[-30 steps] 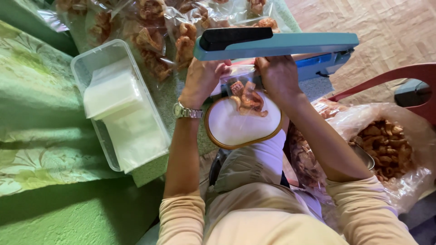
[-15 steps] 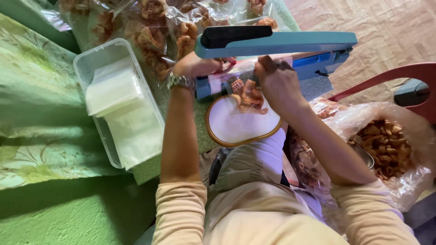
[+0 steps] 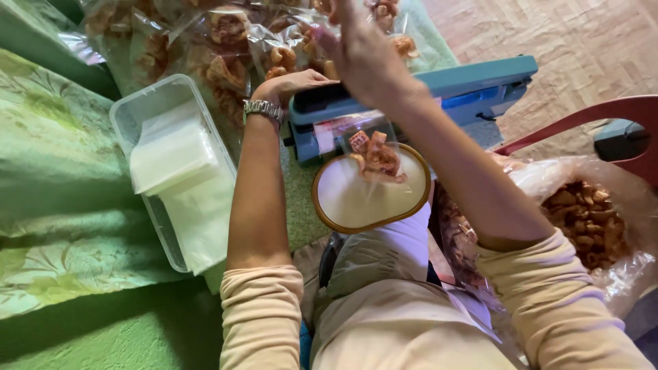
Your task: Packaging snacks into plastic bags and sealing them using a heat sealer
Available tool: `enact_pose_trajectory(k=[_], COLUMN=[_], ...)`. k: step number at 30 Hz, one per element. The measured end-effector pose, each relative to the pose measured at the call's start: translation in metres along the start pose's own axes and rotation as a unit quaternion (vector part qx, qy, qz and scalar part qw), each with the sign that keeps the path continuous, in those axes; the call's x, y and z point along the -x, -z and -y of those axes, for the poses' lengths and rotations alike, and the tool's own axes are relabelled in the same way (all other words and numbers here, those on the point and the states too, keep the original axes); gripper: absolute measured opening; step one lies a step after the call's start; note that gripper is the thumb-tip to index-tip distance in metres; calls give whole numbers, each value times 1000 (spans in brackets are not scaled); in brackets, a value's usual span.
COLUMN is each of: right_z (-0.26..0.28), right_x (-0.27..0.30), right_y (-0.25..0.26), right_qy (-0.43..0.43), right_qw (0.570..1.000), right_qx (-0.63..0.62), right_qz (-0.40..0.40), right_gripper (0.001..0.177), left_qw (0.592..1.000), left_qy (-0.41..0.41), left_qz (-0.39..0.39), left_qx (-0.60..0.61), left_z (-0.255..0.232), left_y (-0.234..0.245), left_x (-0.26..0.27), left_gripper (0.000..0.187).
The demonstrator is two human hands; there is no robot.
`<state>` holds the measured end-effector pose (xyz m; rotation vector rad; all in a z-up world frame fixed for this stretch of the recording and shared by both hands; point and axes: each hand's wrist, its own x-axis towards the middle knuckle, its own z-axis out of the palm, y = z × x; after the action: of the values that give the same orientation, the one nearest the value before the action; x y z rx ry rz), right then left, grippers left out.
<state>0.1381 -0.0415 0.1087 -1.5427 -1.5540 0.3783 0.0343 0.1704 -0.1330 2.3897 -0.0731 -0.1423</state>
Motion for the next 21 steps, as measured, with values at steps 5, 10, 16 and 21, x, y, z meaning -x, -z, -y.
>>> enact_pose_trajectory(k=[5, 10, 16, 21], right_z=[-21, -18, -11, -9], right_x=[13, 12, 11, 8], right_y=[-23, -25, -22, -23], right_qy=[-40, -77, -75, -87], right_qw=[979, 966, 963, 959], right_qx=[160, 190, 201, 201], right_qz=[120, 157, 164, 177], right_gripper=[68, 68, 69, 72], left_qw=[941, 988, 987, 985], left_qy=[272, 96, 79, 72], left_qz=[-11, -56, -68, -89], left_qx=[200, 111, 119, 127], left_z=[-133, -117, -112, -108], left_y=[51, 47, 47, 46], left_x=[7, -7, -20, -12], left_gripper=[14, 60, 59, 59])
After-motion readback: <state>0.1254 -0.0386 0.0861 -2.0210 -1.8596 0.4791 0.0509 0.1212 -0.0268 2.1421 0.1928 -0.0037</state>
